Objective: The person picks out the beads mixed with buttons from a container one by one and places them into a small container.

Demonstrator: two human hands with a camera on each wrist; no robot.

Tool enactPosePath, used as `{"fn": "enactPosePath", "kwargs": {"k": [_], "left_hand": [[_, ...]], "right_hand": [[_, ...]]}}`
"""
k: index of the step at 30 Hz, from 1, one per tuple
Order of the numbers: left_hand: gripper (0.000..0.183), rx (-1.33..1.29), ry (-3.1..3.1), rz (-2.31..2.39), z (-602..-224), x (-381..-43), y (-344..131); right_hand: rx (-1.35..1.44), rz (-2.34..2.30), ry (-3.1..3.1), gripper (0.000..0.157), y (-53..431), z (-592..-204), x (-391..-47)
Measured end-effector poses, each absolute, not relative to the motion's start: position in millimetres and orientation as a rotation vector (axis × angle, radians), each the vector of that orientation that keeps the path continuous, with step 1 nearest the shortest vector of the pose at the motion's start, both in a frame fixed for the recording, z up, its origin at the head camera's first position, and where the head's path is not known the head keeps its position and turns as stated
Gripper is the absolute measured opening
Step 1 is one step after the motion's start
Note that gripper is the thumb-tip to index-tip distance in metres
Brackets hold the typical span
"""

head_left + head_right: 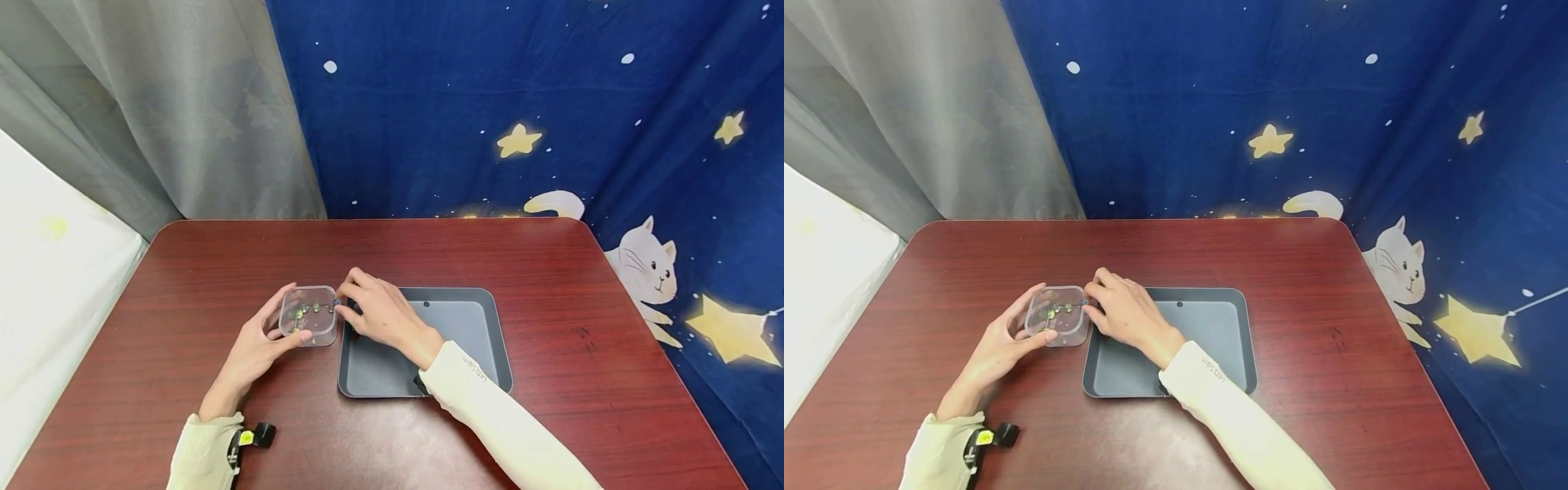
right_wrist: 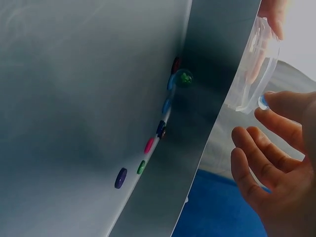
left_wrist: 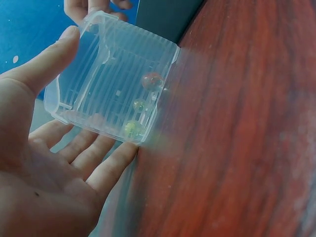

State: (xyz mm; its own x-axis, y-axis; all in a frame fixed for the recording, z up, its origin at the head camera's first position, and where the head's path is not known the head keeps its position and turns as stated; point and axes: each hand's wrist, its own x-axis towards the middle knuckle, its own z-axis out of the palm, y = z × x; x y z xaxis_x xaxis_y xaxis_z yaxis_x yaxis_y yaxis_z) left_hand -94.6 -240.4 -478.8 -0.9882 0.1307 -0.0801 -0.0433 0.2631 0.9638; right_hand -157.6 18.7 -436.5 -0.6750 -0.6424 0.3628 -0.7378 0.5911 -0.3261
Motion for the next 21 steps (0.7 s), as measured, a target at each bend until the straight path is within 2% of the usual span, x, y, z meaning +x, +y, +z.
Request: {"fn": "enactPosePath", "kwargs": {"k": [21], "left_hand": [[0.09,0.064,2.37,1.818,-478.6,-94.5,-240.4]], "right_hand": [[1.183,0.684,-2.586,0.015,9.7,-436.7,-156.4]]}}
